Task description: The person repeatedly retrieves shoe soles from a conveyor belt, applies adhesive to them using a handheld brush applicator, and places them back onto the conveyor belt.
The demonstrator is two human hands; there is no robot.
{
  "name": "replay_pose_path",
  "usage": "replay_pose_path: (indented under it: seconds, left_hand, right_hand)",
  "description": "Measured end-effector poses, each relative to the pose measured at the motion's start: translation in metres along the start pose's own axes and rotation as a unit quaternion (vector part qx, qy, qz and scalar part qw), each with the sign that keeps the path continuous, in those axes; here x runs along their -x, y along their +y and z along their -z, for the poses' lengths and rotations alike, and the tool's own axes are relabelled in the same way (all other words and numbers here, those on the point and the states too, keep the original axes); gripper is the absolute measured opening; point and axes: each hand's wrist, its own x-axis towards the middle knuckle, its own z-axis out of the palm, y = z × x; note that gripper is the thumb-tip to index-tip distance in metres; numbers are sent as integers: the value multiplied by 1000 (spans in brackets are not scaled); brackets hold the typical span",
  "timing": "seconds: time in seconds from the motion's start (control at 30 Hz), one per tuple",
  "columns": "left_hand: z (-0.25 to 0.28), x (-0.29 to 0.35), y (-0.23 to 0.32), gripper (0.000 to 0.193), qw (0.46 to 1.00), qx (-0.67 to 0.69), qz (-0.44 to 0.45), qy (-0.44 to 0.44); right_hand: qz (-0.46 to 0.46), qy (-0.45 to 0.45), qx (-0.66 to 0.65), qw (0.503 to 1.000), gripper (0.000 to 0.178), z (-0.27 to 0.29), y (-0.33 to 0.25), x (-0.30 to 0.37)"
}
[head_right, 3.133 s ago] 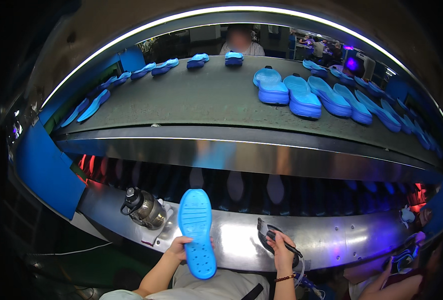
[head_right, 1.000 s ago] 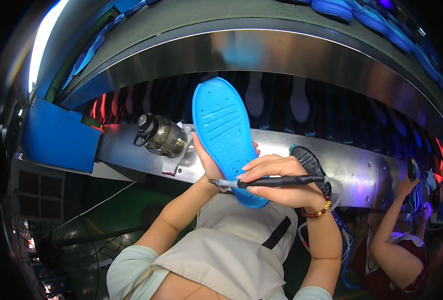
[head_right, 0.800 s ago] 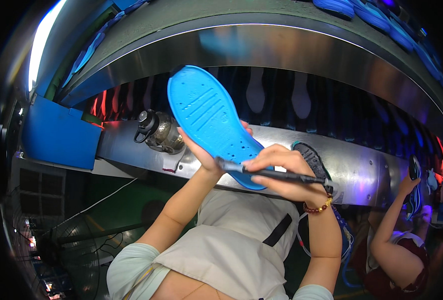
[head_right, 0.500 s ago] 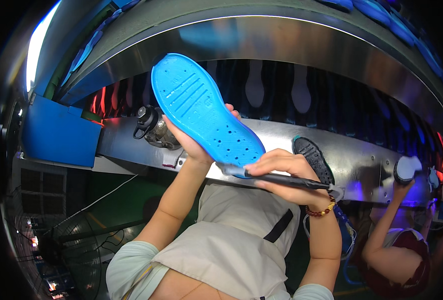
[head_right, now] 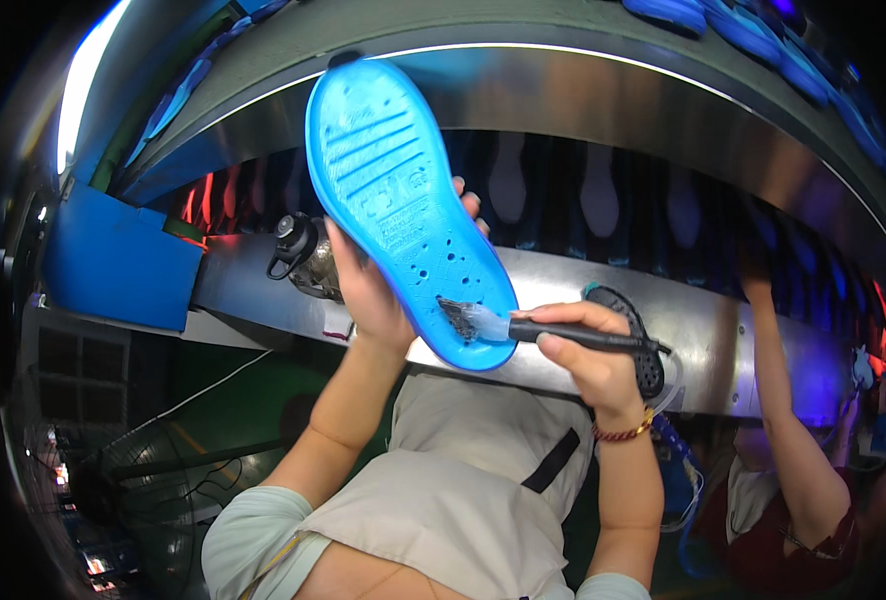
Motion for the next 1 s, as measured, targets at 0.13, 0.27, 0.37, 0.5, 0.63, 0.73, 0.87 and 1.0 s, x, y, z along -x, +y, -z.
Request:
replay_pose_path:
  seconds: [0.13, 0.27, 0.37, 0.5, 0.63, 0.73, 0.87, 1.0]
  left_hand:
    - [14, 29, -22, 72, 994, -43, -15, -102]
    - [27, 13, -1, 56, 987, 5, 88, -134]
    - [15, 5, 9, 51, 976, -50, 150, -147]
    - [10, -4, 20, 51, 947, -42, 292, -129]
    - [3, -9, 25, 50, 894, -141, 412, -110]
    - [-1, -14, 26, 56, 837, -255, 467, -127]
    - [5, -10, 34, 58, 828, -299, 463, -106]
    - [8, -10, 40, 57, 847, -267, 453, -82]
  right_hand:
    - [-25, 26, -33, 999, 22, -26, -5, 5]
    - [13, -102, 165, 981, 25, -17, -32, 1]
    - [-30, -42, 193, 980, 20, -18, -39, -7]
    - [59, -191, 324, 925, 22, -21, -53, -9]
    - [88, -230, 320, 915, 18, -12, -75, -14]
    - [44, -277, 328, 902, 18, -11, -70, -20]
    - [13, -317, 400, 860, 19, -5, -87, -18]
    - [48, -266, 357, 894, 19, 5, -65, -21]
